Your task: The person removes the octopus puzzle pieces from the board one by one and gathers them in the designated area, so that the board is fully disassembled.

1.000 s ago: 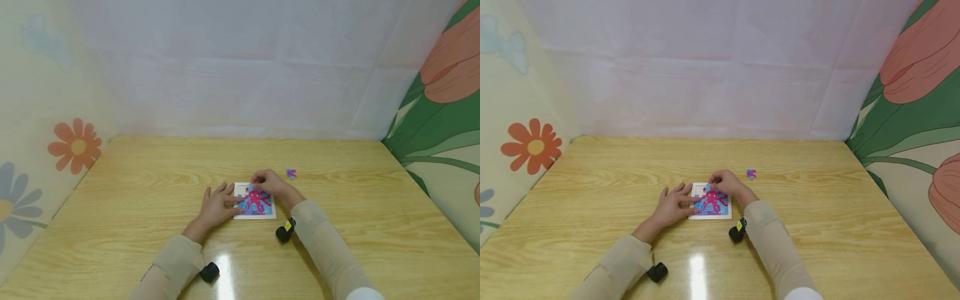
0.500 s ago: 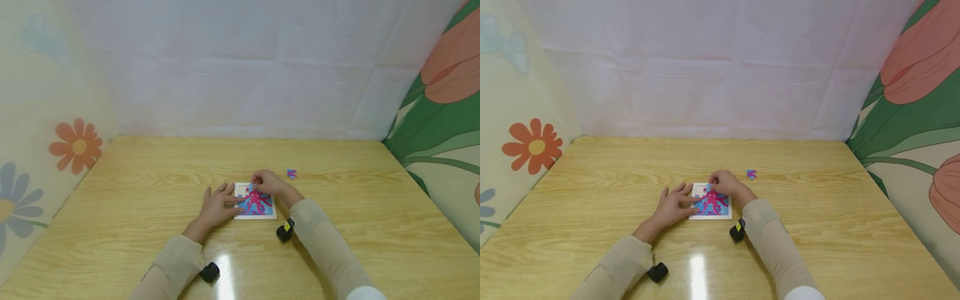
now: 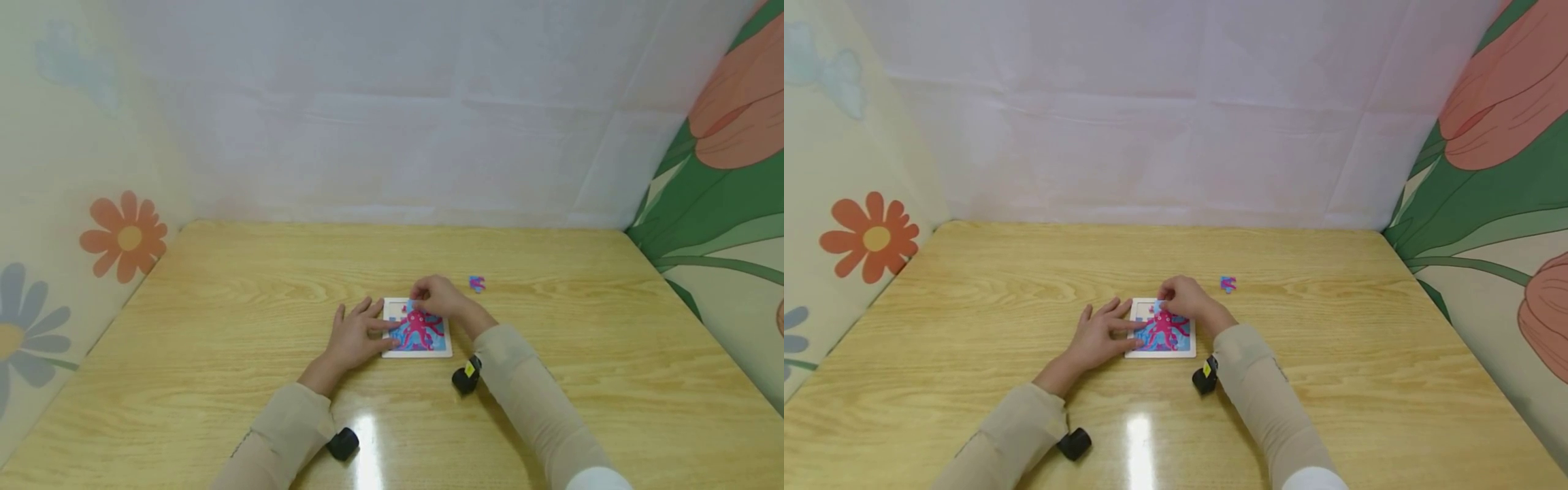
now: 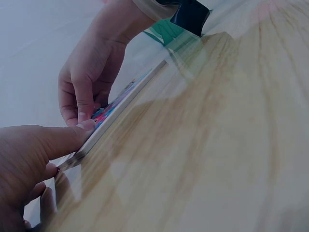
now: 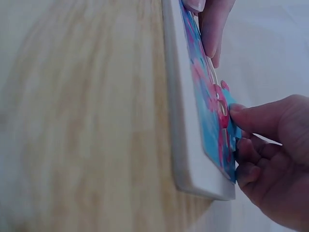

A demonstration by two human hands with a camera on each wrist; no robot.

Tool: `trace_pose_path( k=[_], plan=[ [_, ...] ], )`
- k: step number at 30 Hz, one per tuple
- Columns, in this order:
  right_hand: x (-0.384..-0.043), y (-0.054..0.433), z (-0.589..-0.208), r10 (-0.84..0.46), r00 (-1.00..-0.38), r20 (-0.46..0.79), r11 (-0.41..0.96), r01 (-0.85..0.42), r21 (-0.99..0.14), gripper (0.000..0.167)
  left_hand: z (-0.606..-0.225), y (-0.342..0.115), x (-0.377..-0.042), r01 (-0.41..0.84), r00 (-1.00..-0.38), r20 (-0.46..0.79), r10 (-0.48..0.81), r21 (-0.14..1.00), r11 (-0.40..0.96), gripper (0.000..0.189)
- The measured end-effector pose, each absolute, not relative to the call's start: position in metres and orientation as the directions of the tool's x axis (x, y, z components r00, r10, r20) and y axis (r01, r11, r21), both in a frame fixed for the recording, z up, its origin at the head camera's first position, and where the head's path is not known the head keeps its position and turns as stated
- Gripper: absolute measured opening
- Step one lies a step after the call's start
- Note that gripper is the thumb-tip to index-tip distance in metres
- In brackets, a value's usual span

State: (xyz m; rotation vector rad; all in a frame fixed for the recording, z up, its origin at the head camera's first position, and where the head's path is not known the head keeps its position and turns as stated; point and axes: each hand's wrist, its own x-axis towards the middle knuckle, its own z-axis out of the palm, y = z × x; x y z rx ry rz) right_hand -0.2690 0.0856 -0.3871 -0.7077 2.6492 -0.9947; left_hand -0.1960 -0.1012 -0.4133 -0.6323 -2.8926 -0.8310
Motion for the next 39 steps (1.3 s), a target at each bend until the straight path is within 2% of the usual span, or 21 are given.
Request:
trace_pose_path(
  k=[23,39],
  plan=[
    [-0.2724,0.0906,-0.395,-0.485,-0.874,-0.03,0.547,-0.277,-0.79,0.006,-0.4144,-0.102,-0.1961,0.408,-0.912,0.181,0.369,0.496,0.766,0.036],
    [-0.2715,0.0923,-0.3908,-0.46,-0.882,-0.102,0.535,-0.184,-0.824,0.007,-0.4133,-0.1012,-0.196,0.401,-0.915,0.171,0.366,0.496,0.77,0.036]
  ],
)
